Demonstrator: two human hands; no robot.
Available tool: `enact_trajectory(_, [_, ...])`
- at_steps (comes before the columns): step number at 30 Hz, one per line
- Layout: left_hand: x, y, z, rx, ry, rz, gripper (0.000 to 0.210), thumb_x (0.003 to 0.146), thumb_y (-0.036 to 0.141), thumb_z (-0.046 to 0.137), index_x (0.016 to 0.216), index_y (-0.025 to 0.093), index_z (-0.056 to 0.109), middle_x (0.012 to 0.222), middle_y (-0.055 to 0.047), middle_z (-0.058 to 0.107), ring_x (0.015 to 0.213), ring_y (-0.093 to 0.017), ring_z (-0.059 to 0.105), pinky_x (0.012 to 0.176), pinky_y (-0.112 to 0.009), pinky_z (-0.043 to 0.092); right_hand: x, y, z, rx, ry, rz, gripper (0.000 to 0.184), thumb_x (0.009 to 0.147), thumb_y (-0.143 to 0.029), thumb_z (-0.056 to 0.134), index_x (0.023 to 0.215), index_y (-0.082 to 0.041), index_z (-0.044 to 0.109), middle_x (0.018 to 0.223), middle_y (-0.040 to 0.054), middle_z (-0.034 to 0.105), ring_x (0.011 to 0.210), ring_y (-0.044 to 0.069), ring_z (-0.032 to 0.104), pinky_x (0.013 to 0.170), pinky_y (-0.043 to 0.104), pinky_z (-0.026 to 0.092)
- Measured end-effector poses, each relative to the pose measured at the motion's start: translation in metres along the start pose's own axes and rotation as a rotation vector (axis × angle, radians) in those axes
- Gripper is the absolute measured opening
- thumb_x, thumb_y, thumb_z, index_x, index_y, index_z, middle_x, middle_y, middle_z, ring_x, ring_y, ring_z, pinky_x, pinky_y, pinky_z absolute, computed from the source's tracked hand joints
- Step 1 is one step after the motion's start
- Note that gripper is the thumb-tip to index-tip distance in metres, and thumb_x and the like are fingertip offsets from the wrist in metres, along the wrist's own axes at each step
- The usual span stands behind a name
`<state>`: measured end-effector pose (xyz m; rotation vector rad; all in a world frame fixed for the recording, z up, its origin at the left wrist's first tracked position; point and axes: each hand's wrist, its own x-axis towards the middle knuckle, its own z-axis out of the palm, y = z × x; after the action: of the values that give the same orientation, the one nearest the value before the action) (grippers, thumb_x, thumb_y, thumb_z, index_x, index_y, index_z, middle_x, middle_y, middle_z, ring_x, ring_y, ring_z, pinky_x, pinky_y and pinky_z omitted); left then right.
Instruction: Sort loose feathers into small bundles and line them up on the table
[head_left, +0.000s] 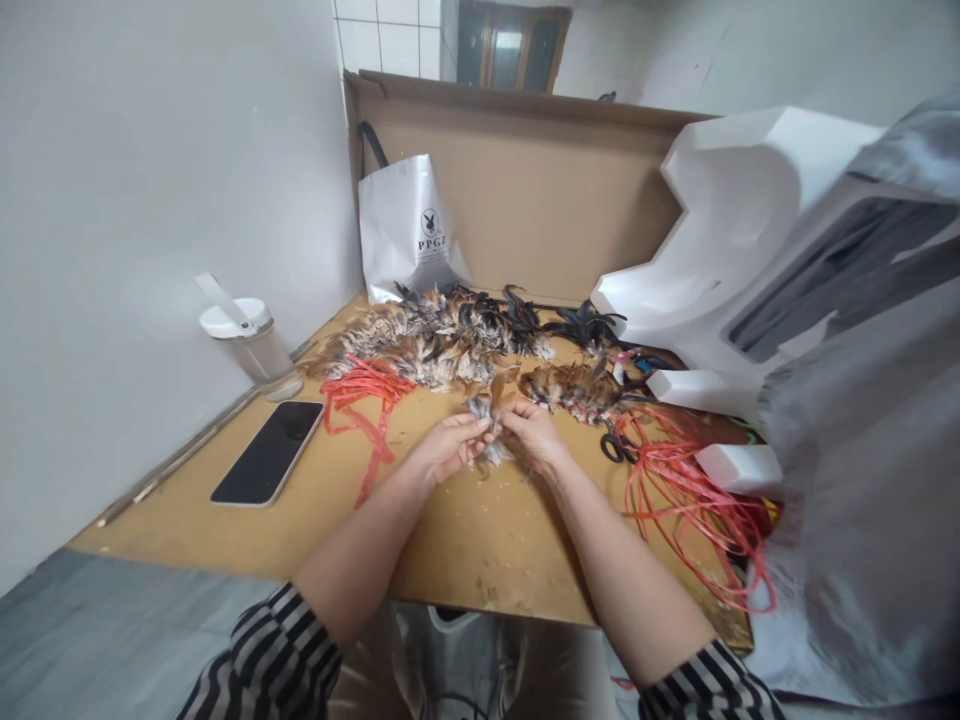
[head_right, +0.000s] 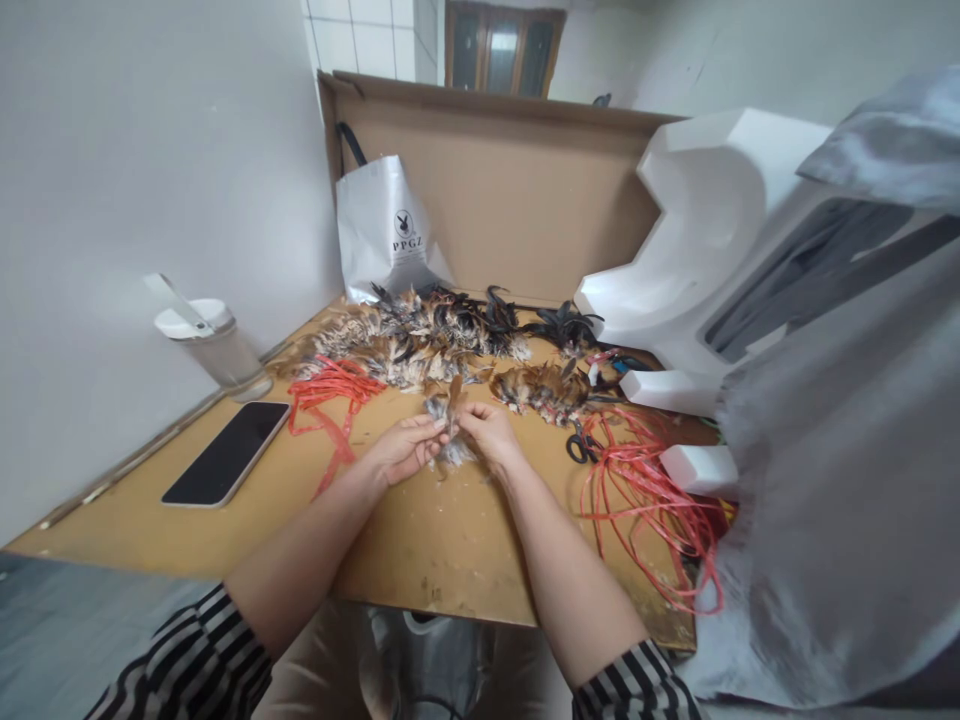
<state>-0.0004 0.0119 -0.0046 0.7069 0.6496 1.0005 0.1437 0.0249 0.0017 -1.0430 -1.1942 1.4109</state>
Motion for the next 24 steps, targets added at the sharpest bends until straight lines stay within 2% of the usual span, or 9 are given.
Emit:
enact_trajectory(4, [0.001,0.002,-0.001,-0.049,0.015,0.020,0.007,0.071,0.007,0.057,0.074,0.006,0.063,0.072,-0.006,0.063,0.053,-0.003,0.055,0.048,-0.009,0.043,-0.001,-0.005,-0.004,-0.014,-0.019,-0.004,0.024,0.059,-0.036,0.065,0.067,-0.015,0.061,0.055,-0.0014,0.057,0.044,0.005,0.042,0.044,0.018,0.029])
enact_trajectory(8, [0.002,0.004,-0.004,-0.101,0.027,0.030,0.009,0.071,0.003,0.054,0.072,0.007,0.063,0.063,-0.005,0.061,0.053,-0.004,0.055,0.048,-0.009,0.044,-0.006,-0.012,-0.005,-0.077,-0.045,-0.052,0.027,0.059,-0.036,0.067,0.076,-0.015,0.061,0.063,-0.0006,0.059,0.047,0.005,0.045,0.049,0.019,0.034])
enact_trajectory(12, [0.002,0.006,-0.003,-0.143,0.072,0.034,0.012,0.072,0.002,0.052,0.070,0.007,0.062,0.062,-0.005,0.060,0.052,-0.004,0.055,0.048,-0.009,0.044,-0.009,-0.012,-0.002,-0.171,-0.129,-0.120,0.031,0.058,-0.033,0.068,0.082,-0.016,0.057,0.074,0.0015,0.062,0.058,0.009,0.053,0.057,0.022,0.040])
enact_trajectory(16, [0.002,0.008,-0.002,-0.175,0.082,0.011,0.012,0.074,0.002,0.051,0.072,0.007,0.061,0.065,-0.005,0.061,0.053,-0.003,0.055,0.048,-0.008,0.044,-0.009,-0.007,0.001,-0.226,-0.139,-0.236,0.027,0.063,-0.029,0.064,0.085,-0.018,0.054,0.081,0.0023,0.060,0.067,0.011,0.055,0.063,0.024,0.042])
enact_trajectory(20, [0.003,0.008,-0.004,-0.233,0.104,-0.024,0.013,0.075,0.001,0.048,0.072,0.007,0.060,0.065,-0.005,0.060,0.054,-0.003,0.056,0.049,-0.007,0.044,-0.013,-0.008,0.003,-0.533,-0.139,-0.435,0.026,0.071,-0.024,0.055,0.097,-0.021,0.054,0.084,0.0025,0.058,0.068,0.012,0.053,0.064,0.026,0.042])
enact_trajectory(24, [0.004,0.007,-0.006,-0.297,0.145,-0.059,0.015,0.075,0.000,0.047,0.067,0.008,0.058,0.060,-0.003,0.058,0.053,-0.004,0.056,0.048,-0.007,0.044,-0.017,-0.012,0.004,-0.853,-0.111,-0.665,0.021,0.078,-0.022,0.047,0.096,-0.021,0.058,0.082,0.0053,0.056,0.076,0.015,0.051,0.070,0.028,0.040])
